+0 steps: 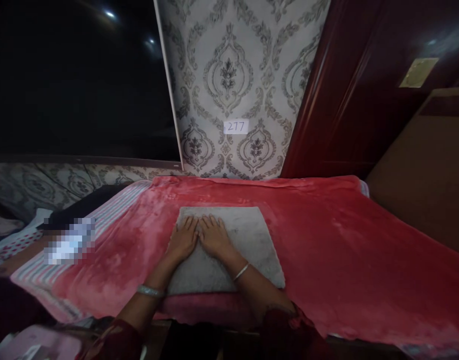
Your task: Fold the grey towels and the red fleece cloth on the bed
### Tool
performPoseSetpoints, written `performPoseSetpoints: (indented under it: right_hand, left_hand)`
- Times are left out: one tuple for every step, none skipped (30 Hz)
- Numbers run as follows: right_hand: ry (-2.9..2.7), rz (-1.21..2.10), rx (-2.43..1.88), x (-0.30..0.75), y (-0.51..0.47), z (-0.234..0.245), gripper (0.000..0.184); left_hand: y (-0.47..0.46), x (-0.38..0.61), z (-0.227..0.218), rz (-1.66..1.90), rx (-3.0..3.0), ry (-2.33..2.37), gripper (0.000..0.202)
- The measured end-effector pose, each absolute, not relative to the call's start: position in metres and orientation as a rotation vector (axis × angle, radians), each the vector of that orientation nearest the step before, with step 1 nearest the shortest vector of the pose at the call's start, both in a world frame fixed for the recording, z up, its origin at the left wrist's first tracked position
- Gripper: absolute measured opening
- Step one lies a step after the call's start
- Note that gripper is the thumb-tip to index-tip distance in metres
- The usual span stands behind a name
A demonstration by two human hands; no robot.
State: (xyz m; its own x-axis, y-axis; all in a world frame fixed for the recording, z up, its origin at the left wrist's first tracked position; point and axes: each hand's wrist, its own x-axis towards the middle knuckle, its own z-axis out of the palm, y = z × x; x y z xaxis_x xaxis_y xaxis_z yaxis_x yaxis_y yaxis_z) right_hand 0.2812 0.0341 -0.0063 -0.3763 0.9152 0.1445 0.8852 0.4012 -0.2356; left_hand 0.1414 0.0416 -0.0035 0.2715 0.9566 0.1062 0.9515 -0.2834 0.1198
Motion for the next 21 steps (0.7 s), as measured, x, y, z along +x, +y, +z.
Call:
performPoseSetpoints:
  right_hand:
    - [-2.4,0.169,-1.604,0.29,0.036,-0.011,0.056]
    - [-2.383,0.162,-1.641,0.301,0.038,-0.015,0.058]
    - [-2.356,0.152,-1.703,0.315,0.039,-0.017,0.059]
    - [-2.317,0.14,-1.786,0.33,0.04,-0.019,0.061]
    - [-2.271,0.124,-1.878,0.346,0.041,-0.021,0.061]
    - [-2.217,0.112,-1.974,0.362,0.042,-0.022,0.061]
    - [-2.158,0.104,-2.061,0.379,0.042,-0.023,0.061]
    - [-2.099,0.109,-2.131,0.395,0.041,-0.024,0.06]
    - [-2.04,0.124,-2.187,0.409,0.04,-0.024,0.06]
    - [-1.986,0.149,-2.233,0.421,0.039,-0.023,0.06]
    - [-1.932,0.185,-2.278,0.431,0.037,-0.021,0.061]
    - [-1.878,0.22,-2.323,0.437,0.034,-0.019,0.061]
    - [-1.825,0.234,-2.362,0.44,0.03,-0.015,0.061]
    - [-1.777,0.218,-2.386,0.439,0.025,-0.011,0.061]
    - [-1.747,0.173,-2.383,0.434,0.019,-0.007,0.061]
    - [-1.754,0.109,-2.337,0.424,0.012,-0.004,0.061]
    - [-1.8,0.046,-2.252,0.411,0.003,-0.002,0.061]
    - [-1.88,0.0,-2.138,0.396,-0.007,-0.002,0.062]
    - [-1.996,-0.004,-2.005,0.38,-0.017,-0.004,0.063]
    - [-2.104,0.047,-1.903,0.364,-0.027,-0.007,0.063]
    - [-2.183,0.113,-1.835,0.35,-0.036,-0.012,0.062]
  left_hand:
    - [0.043,0.141,-0.009,0.236,2.488,1.86,0.055]
    - [0.043,0.139,-0.014,0.234,2.493,1.866,0.056]
    - [0.043,0.138,-0.018,0.229,2.494,1.873,0.056]
    - [0.043,0.137,-0.02,0.224,2.492,1.877,0.056]
    - [0.042,0.137,-0.021,0.223,2.492,1.878,0.056]
    - [0.043,0.136,-0.021,0.223,2.492,1.878,0.056]
    - [0.043,0.136,-0.02,0.226,2.493,1.876,0.057]
    - [0.043,0.136,-0.019,0.227,2.494,1.874,0.057]
    - [0.044,0.136,-0.018,0.226,2.491,1.875,0.057]
    - [0.044,0.136,-0.018,0.225,2.486,1.878,0.057]
    - [0.045,0.136,-0.018,0.222,2.478,1.88,0.057]
    - [0.045,0.136,-0.017,0.224,2.472,1.882,0.057]
    - [0.046,0.136,-0.018,0.227,2.47,1.881,0.057]
    - [0.046,0.136,-0.018,0.231,2.47,1.88,0.057]
    - [0.047,0.136,-0.018,0.237,2.474,1.879,0.057]
    - [0.047,0.135,-0.019,0.241,2.477,1.879,0.057]
    - [0.048,0.135,-0.019,0.244,2.479,1.88,0.057]
    - [0.048,0.135,-0.019,0.248,2.479,1.883,0.057]
    - [0.048,0.135,-0.019,0.251,2.478,1.886,0.057]
    - [0.048,0.136,-0.018,0.254,2.477,1.887,0.057]
    - [0.048,0.136,-0.017,0.251,2.475,1.888,0.057]
